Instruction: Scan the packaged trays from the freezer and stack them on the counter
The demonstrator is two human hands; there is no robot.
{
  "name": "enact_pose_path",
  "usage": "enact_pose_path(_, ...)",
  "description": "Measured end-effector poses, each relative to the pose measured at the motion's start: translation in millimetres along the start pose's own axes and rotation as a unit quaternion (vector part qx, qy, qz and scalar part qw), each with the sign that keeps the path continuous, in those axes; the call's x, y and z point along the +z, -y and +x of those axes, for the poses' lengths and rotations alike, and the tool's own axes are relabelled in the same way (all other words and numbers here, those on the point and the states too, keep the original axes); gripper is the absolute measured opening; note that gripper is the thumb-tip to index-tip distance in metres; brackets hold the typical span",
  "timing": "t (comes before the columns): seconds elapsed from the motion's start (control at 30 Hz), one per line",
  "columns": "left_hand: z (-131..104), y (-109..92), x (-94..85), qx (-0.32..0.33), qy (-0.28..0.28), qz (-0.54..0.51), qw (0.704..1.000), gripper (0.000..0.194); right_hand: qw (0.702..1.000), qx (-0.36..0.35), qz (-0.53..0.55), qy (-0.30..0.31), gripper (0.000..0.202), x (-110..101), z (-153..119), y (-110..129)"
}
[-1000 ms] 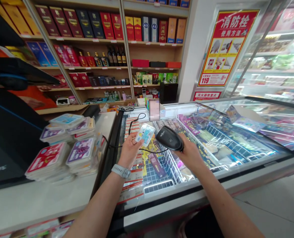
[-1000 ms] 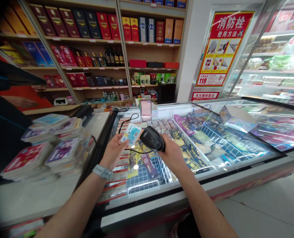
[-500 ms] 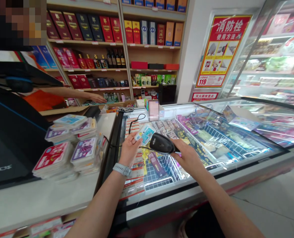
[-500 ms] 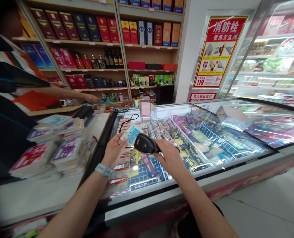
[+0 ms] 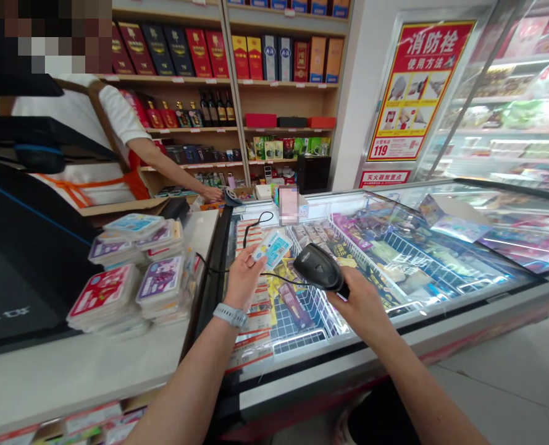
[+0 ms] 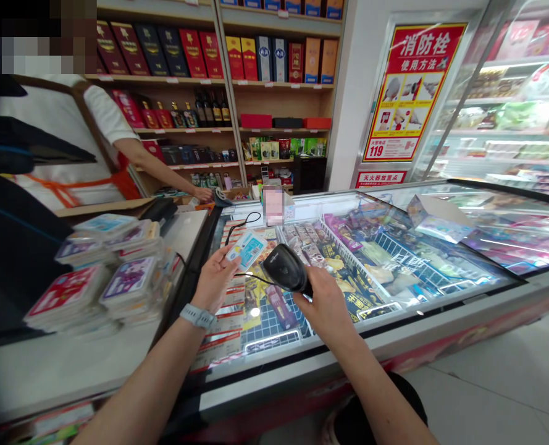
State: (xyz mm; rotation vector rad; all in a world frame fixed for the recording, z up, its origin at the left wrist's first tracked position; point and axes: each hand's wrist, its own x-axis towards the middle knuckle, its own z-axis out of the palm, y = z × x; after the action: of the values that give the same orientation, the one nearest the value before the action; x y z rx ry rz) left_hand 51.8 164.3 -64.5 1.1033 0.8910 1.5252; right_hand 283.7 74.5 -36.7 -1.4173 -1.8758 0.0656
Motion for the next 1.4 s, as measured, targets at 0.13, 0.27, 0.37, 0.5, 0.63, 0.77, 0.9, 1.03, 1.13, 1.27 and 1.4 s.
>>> enact_pose_path(0.13,-0.4,-1.5,0.3,-0.001,-0.003,0.006,1.000,0.050,0.999,0.012,0.024,0.045,0.012,-5.5,-0.5,6.7)
enact_pose_path(0.27,-0.1,-2.4,1.2,0.002,-0.015,0.004,1.000,0.051,0.998,-0.002,0.030,0.057,0.016,-8.1,-0.7,12.5)
enact_pose_path(0.37,0.6,-2.5,1.5,0.002,-0.018,0.002,1.000,0.051,0.998,0.000,0.013,0.055,0.013,-8.8,-0.6,14.6)
enact_pose_path(0.5,1.0,-2.4,1.4,0.004,-0.017,-0.005,1.000,0.050,0.997,0.000,-0.004,0.082,0.011,-8.6,-2.1,16.9)
enact_pose_path(0.63,0.6,-2.8,1.0,0.010,-0.014,-0.012,1.000,0.049,0.995,-0.006,-0.011,0.102,0.014,-6.4,-4.5,20.4)
enact_pose_path(0.77,0.5,-2.4,0.7,0.012,-0.008,-0.013,1.000,0.050,0.994,-0.012,-0.017,0.109,0.017,-4.1,-5.3,24.4)
enact_pose_path(0.9,-0.1,-2.6,0.6,0.014,-0.006,-0.013,1.000,0.048,0.994,-0.013,-0.029,0.108,0.017,-3.3,-5.1,27.8)
enact_pose_path(1.03,-1.0,-3.6,0.0,0.015,-0.002,-0.006,1.000,0.048,0.993,-0.005,-0.033,0.114,0.020,-2.5,-5.1,28.8)
enact_pose_path(1.13,-0.5,-3.0,-0.9,0.017,0.004,-0.001,1.000,0.051,0.993,0.004,-0.022,0.114,0.022,-1.3,-5.2,28.2)
enact_pose_path(1.27,1.6,0.5,-2.5,0.021,0.002,0.002,1.000,0.053,0.993,0.012,-0.016,0.119,0.021,-0.6,-5.5,27.6)
enact_pose_path(1.4,4.0,4.8,-4.7,0.028,0.008,-0.002,1.000,0.053,0.992,0.013,-0.015,0.123,0.018,-0.7,-6.3,27.3)
